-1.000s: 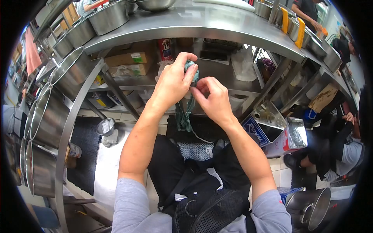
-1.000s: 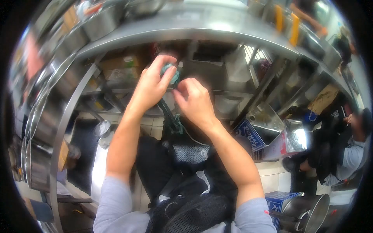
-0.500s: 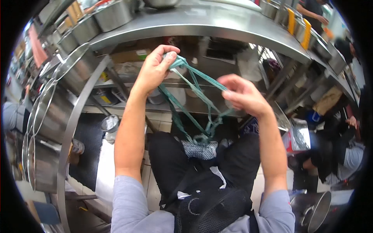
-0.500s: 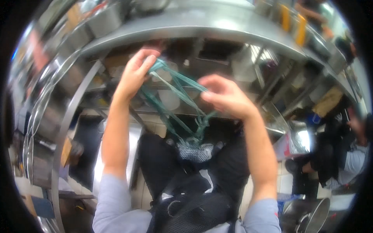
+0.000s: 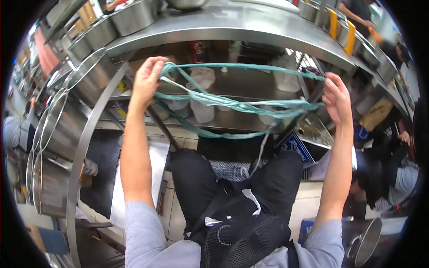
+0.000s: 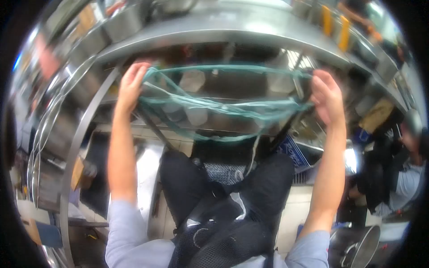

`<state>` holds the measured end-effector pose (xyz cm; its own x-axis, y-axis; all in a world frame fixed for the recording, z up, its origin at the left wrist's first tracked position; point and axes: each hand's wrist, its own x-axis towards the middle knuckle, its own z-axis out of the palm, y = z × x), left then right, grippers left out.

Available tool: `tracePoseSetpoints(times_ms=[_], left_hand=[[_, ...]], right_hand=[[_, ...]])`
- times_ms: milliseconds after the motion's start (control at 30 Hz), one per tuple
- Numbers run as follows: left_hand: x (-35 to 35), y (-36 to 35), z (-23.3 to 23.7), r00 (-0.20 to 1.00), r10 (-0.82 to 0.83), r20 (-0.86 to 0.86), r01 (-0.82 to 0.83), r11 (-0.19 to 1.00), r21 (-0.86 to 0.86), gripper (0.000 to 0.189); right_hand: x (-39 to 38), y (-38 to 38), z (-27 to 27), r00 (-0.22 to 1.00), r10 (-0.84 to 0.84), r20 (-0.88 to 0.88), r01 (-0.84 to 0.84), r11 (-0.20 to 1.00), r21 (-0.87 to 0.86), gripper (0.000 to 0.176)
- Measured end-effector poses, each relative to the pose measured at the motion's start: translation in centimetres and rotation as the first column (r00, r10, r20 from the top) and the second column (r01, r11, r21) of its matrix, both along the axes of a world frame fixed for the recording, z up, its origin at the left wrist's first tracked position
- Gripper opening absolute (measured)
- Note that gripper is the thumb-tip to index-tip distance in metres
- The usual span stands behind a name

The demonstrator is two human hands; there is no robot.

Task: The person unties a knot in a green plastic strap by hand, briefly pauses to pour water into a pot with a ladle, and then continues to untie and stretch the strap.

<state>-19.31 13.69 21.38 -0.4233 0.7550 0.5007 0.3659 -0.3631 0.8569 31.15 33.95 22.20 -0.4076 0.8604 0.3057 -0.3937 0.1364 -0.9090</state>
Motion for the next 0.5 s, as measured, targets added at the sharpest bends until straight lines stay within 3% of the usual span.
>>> tracePoseSetpoints(times_ms=[33,100,167,233,300,367,433,500], left_hand=[[-0.3,0.0,-0.1,1.000,0.010,-0.024,-0.010,1.000,-0.013,0.020],[1.3,-0.4,0.7,0.995,0.028,0.097,-0.025,0.999,-0.037,0.021],[1.2,-0.9,1.1,0.989,-0.026,0.143,0.038,0.995,-0.088,0.022],[1.3,-1.7,1.1,0.986,-0.161,-0.036,0.154,0.978,-0.139,0.030],[1.6,-2.0,1.0,0.977,-0.177,-0.118,0.158,0.975,-0.153,0.040],[2.4,-2.6,1.4,0.938,-0.245,-0.244,0.165,0.938,-0.304,0.048],[2.7,-2.8,0.7,0.959,-0.222,-0.176,0.160,0.937,-0.311,0.043],[1.4,-2.0,-0.2,0.842,-0.105,-0.529,-0.094,0.937,-0.336,0.032]], right_hand=[[0.0,-0.3,0.3,1.000,0.016,0.024,-0.016,1.000,-0.009,0.022],[0.4,0.3,0.3,1.000,0.016,0.006,-0.017,1.000,0.009,0.024],[1.5,1.2,0.8,0.965,0.040,-0.261,-0.044,0.999,-0.007,0.027],[1.5,1.3,0.4,0.971,0.073,-0.227,-0.068,0.997,0.029,0.026],[1.7,2.2,-0.7,0.995,-0.003,0.103,0.002,1.000,0.015,0.024],[2.6,2.5,-0.2,0.994,-0.080,-0.072,0.079,0.997,-0.015,0.022],[3.4,3.1,0.3,0.962,-0.066,-0.264,0.065,0.998,-0.011,0.023],[3.2,3.0,0.1,0.973,-0.083,-0.217,0.073,0.996,-0.051,0.024]])
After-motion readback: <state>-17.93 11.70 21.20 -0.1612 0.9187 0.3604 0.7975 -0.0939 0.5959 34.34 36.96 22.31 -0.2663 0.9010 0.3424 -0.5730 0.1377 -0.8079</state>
